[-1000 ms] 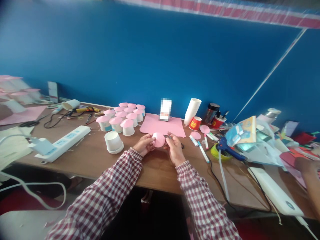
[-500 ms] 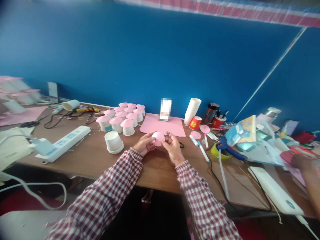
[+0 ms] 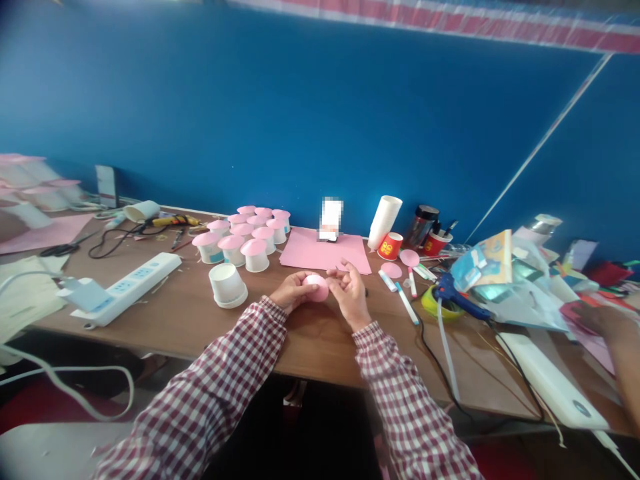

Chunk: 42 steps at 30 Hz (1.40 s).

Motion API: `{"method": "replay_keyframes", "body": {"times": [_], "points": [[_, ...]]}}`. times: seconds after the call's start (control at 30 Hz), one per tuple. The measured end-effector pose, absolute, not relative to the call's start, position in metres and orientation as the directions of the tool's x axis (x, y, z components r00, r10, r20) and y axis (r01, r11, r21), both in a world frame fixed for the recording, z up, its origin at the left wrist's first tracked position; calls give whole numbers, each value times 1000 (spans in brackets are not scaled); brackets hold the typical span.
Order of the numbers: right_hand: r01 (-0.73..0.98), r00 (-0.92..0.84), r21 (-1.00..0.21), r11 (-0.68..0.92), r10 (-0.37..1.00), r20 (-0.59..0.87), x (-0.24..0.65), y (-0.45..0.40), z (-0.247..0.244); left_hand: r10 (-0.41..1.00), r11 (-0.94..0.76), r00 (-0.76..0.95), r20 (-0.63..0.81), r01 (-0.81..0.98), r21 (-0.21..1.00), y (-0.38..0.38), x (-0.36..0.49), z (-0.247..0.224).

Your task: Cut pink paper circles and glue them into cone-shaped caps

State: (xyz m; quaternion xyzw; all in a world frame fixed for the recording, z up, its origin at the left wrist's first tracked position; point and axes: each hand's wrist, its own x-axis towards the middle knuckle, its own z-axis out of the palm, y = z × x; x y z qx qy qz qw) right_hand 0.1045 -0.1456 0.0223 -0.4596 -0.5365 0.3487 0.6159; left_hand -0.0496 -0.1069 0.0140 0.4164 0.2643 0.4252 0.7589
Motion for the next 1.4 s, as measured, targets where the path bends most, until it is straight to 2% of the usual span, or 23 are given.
{"method": "replay_keyframes", "body": {"times": [0.07,0.13,0.2,0.23,0.33,0.4,0.47,0.63,0.8,0.87,0.97,1.1,1.2,1.3,1.4], "points": [[200,221,-935,293,916,334,120,-141,24,880,283,472,-49,-440,852,-106,-49,13],[457,247,-865,209,904,349,139,-137,23,900,290,429,-75,-462,838,-105,-50,13],[755,202,-652,65,924,325,156,-135,19,912,307,394,-109,-483,820,-104,-50,13],[840,174,-542,20,936,305,162,-135,16,915,313,385,-118,-495,811,-103,-51,14],[952,106,-305,-16,954,280,167,-137,8,924,300,370,-98,-543,784,-103,-53,15],[975,80,-220,-17,957,279,162,-140,5,927,292,365,-88,-553,780,-104,-53,16],[982,68,-190,-15,958,279,157,-142,4,926,294,366,-94,-540,789,-105,-53,16],[969,77,-248,-10,962,263,153,-143,5,922,287,377,-86,-520,804,-104,-53,14],[976,84,-215,-29,965,250,149,-147,7,921,275,382,-71,-513,813,-102,-54,12],[970,92,-244,-23,957,273,147,-147,7,929,262,365,-66,-521,812,-102,-54,12],[922,126,-387,-4,949,289,147,-146,6,943,245,329,-60,-556,795,-101,-55,12],[777,127,-628,46,965,227,153,-142,5,943,248,329,-55,-578,777,-100,-56,13],[704,131,-708,48,972,196,157,-142,5,941,257,333,-59,-592,764,-99,-56,11],[701,116,-712,41,979,170,162,-145,4,945,260,323,-60,-623,737,-97,-57,10],[764,67,-642,57,984,167,166,-152,6,947,260,317,-53,-661,703,-96,-60,10]]}}
